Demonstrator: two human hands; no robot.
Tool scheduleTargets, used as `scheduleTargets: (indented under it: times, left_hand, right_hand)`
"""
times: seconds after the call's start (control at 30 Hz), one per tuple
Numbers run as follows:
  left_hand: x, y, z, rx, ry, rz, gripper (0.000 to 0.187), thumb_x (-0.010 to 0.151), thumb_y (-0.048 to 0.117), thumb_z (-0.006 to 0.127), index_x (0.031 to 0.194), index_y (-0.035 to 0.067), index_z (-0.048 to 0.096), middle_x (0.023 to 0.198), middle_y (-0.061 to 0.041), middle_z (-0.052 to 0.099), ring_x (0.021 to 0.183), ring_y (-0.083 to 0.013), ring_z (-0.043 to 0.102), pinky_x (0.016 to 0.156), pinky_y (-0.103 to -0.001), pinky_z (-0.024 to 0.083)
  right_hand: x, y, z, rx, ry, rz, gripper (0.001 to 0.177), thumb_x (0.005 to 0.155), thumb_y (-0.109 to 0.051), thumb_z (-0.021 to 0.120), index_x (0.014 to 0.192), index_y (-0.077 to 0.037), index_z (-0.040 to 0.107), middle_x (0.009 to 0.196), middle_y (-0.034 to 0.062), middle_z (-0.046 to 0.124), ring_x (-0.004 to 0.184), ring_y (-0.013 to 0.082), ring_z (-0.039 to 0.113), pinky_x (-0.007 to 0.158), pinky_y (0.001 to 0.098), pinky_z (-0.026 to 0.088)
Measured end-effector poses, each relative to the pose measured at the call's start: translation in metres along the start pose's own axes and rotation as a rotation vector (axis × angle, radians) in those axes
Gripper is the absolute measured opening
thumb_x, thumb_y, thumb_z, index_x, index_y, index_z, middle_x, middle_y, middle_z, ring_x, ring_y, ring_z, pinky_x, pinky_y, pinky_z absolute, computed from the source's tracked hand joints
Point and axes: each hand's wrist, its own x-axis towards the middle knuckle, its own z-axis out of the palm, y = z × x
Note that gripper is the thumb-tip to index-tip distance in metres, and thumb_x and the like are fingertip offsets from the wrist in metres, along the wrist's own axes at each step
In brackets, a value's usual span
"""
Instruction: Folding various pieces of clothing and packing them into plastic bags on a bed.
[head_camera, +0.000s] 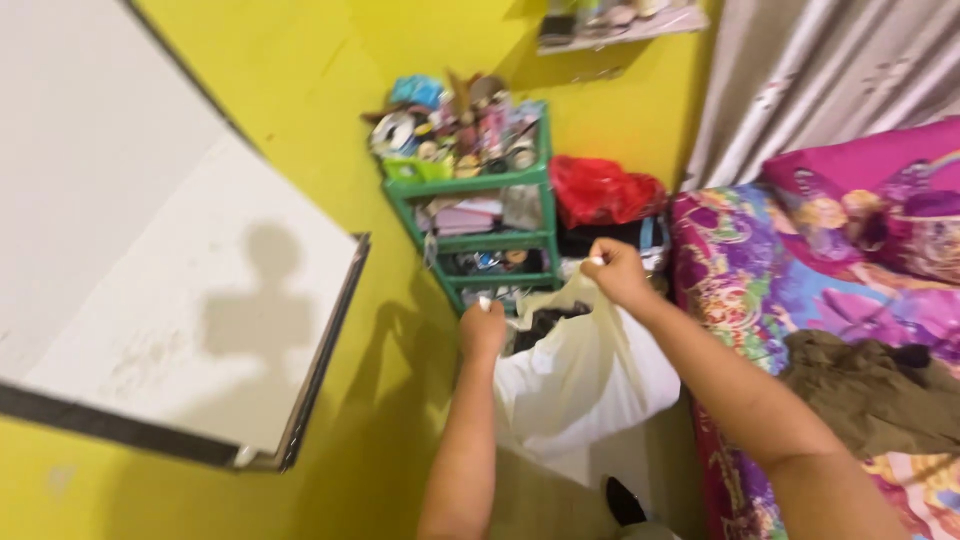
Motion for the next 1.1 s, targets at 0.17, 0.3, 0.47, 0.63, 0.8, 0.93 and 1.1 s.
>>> scheduleTargets:
  times: [0.17, 0.3, 0.47, 0.63, 0.8, 0.93, 1.1]
  left_hand:
    - [0.008, 0.025, 0.031, 0.058, -0.106, 0.214, 0.041, 0.085, 0.038, 0.064, 0.094, -0.001, 0.074, 0.095, -0.027, 0.072, 0.094, -0.0450, 0.070, 0.084, -0.051, 0.054]
    - [0.014, 0.078, 0.057, -0.046, -0.155, 0.281, 0.039, 0.083, 0.036, 0.065, 0.090, -0.002, 0.072, 0.090, -0.025, 0.073, 0.090, -0.0425, 0.071, 0.080, -0.049, 0.054]
    - [0.030, 0.150, 0.082, -0.066, -0.241, 0.333, 0.034, 0.083, 0.033, 0.064, 0.086, 0.001, 0.073, 0.085, -0.021, 0.075, 0.083, -0.0368, 0.074, 0.077, -0.045, 0.055]
    - [0.064, 0.189, 0.126, -0.036, -0.224, 0.316, 0.031, 0.083, 0.031, 0.068, 0.083, 0.001, 0.076, 0.082, -0.018, 0.077, 0.079, -0.0312, 0.073, 0.077, -0.041, 0.055]
    - [0.072, 0.215, 0.159, -0.242, -0.326, 0.485, 0.022, 0.081, 0.016, 0.068, 0.099, 0.005, 0.075, 0.086, -0.013, 0.077, 0.079, -0.0253, 0.074, 0.073, -0.035, 0.057]
    - [0.110, 0.244, 0.180, -0.275, -0.335, 0.558, 0.026, 0.084, 0.016, 0.071, 0.108, 0.005, 0.073, 0.084, -0.014, 0.075, 0.076, -0.0222, 0.072, 0.072, -0.034, 0.055]
    - [0.210, 0.251, 0.227, -0.422, -0.256, 0.459, 0.028, 0.097, 0.019, 0.056, 0.093, 0.001, 0.076, 0.085, -0.010, 0.079, 0.072, -0.0158, 0.072, 0.072, -0.031, 0.057]
  right_hand:
    - [-0.003, 0.039, -0.052, 0.004, 0.124, -0.029, 0.023, 0.083, -0.003, 0.072, 0.070, -0.008, 0.054, 0.065, -0.0060, 0.050, 0.061, 0.0030, 0.044, 0.053, 0.0244, 0.036]
    - [0.013, 0.027, -0.106, 0.046, 0.215, -0.003, 0.021, 0.084, -0.002, 0.071, 0.071, -0.007, 0.054, 0.067, -0.0055, 0.053, 0.061, 0.0035, 0.046, 0.053, 0.0240, 0.036]
    - [0.043, 0.026, -0.153, 0.048, 0.209, 0.008, 0.020, 0.085, -0.004, 0.070, 0.074, -0.007, 0.054, 0.068, -0.0038, 0.057, 0.063, 0.0052, 0.051, 0.055, 0.0248, 0.040]
    - [0.093, 0.027, -0.177, -0.157, 0.171, -0.059, 0.017, 0.083, -0.006, 0.074, 0.077, -0.005, 0.058, 0.069, -0.0006, 0.060, 0.065, 0.0080, 0.055, 0.057, 0.0270, 0.045]
    - [0.120, 0.017, -0.168, -0.212, -0.071, -0.175, 0.013, 0.086, -0.009, 0.072, 0.087, -0.002, 0.061, 0.073, 0.0017, 0.064, 0.070, 0.0082, 0.059, 0.061, 0.0284, 0.050]
    - [0.165, 0.017, -0.168, -0.264, -0.083, -0.175, 0.016, 0.087, -0.014, 0.072, 0.097, -0.004, 0.063, 0.076, 0.0039, 0.065, 0.068, 0.0100, 0.060, 0.061, 0.0296, 0.051]
    - [0.232, 0.038, -0.180, -0.311, 0.216, -0.063, 0.020, 0.093, -0.019, 0.071, 0.105, -0.003, 0.066, 0.081, 0.0077, 0.071, 0.071, 0.0156, 0.067, 0.065, 0.0320, 0.053]
